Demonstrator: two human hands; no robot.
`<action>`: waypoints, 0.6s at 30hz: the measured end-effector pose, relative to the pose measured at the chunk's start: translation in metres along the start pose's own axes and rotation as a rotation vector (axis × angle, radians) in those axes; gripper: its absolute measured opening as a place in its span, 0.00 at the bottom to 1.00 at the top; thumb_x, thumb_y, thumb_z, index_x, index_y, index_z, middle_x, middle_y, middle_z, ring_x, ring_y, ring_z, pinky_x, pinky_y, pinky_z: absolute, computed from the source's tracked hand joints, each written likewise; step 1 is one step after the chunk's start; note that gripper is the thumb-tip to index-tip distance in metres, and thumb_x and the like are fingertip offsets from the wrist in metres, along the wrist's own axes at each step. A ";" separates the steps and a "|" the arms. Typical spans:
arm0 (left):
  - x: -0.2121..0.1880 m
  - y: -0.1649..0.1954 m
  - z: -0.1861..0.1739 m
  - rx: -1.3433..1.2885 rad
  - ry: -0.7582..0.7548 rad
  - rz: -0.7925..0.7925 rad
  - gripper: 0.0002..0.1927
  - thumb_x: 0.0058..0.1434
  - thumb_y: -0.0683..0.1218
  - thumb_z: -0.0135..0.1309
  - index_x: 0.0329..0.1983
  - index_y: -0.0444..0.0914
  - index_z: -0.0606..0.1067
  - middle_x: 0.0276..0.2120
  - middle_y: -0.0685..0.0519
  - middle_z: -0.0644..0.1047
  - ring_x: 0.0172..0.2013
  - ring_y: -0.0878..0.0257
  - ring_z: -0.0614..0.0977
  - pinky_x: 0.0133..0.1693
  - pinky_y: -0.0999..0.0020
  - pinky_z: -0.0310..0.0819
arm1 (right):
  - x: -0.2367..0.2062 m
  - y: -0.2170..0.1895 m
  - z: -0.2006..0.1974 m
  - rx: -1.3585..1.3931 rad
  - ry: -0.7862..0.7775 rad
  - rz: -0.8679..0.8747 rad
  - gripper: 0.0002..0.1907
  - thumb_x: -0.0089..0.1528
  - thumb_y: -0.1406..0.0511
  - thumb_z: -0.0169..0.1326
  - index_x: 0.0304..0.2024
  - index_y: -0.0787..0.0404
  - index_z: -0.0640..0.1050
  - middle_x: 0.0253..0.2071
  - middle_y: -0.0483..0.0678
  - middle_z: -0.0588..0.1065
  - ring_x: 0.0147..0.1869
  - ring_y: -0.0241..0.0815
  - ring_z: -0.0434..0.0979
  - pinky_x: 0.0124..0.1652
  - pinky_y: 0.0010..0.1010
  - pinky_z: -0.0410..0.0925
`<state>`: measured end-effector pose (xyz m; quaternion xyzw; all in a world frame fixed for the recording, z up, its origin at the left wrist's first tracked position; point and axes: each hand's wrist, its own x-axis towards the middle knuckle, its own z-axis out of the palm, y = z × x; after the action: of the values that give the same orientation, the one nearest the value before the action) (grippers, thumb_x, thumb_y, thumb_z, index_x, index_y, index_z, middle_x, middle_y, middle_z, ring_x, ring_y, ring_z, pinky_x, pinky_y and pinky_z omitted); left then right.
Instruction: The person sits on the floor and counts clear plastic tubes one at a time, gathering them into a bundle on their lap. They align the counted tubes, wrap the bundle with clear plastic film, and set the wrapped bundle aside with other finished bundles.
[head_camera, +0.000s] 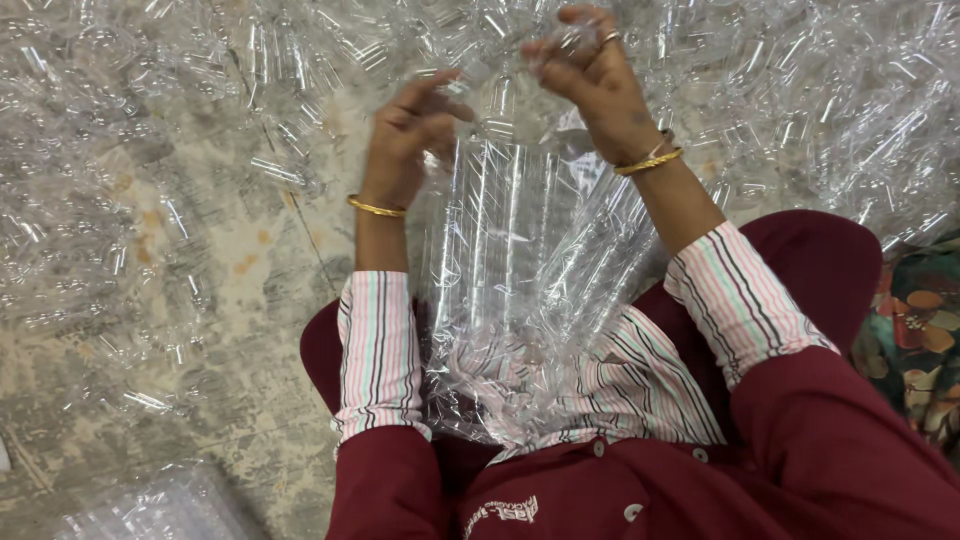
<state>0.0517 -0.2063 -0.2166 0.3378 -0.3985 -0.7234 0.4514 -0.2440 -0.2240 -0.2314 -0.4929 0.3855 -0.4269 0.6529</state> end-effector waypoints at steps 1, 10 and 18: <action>0.001 -0.001 0.009 0.094 -0.028 -0.025 0.27 0.64 0.42 0.62 0.67 0.36 0.72 0.46 0.47 0.82 0.34 0.67 0.80 0.30 0.70 0.77 | 0.000 -0.002 0.005 0.278 -0.005 -0.075 0.23 0.75 0.60 0.59 0.67 0.52 0.64 0.70 0.54 0.72 0.68 0.46 0.76 0.67 0.40 0.72; 0.026 -0.023 0.039 0.185 0.023 0.284 0.22 0.65 0.40 0.59 0.57 0.35 0.63 0.49 0.49 0.74 0.42 0.62 0.78 0.42 0.64 0.76 | -0.003 0.010 0.037 0.632 -0.152 0.140 0.19 0.74 0.61 0.53 0.65 0.54 0.65 0.69 0.50 0.69 0.78 0.54 0.67 0.70 0.54 0.72; 0.029 -0.057 0.048 -0.480 0.405 0.002 0.23 0.73 0.59 0.50 0.54 0.35 0.65 0.38 0.49 0.71 0.43 0.57 0.80 0.57 0.55 0.78 | -0.007 -0.006 0.064 -0.219 -0.306 -0.469 0.26 0.72 0.63 0.56 0.67 0.50 0.60 0.69 0.50 0.67 0.83 0.51 0.51 0.80 0.49 0.51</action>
<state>-0.0222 -0.2046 -0.2489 0.3585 -0.1184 -0.7144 0.5892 -0.1888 -0.1979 -0.2110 -0.6946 0.2017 -0.4427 0.5300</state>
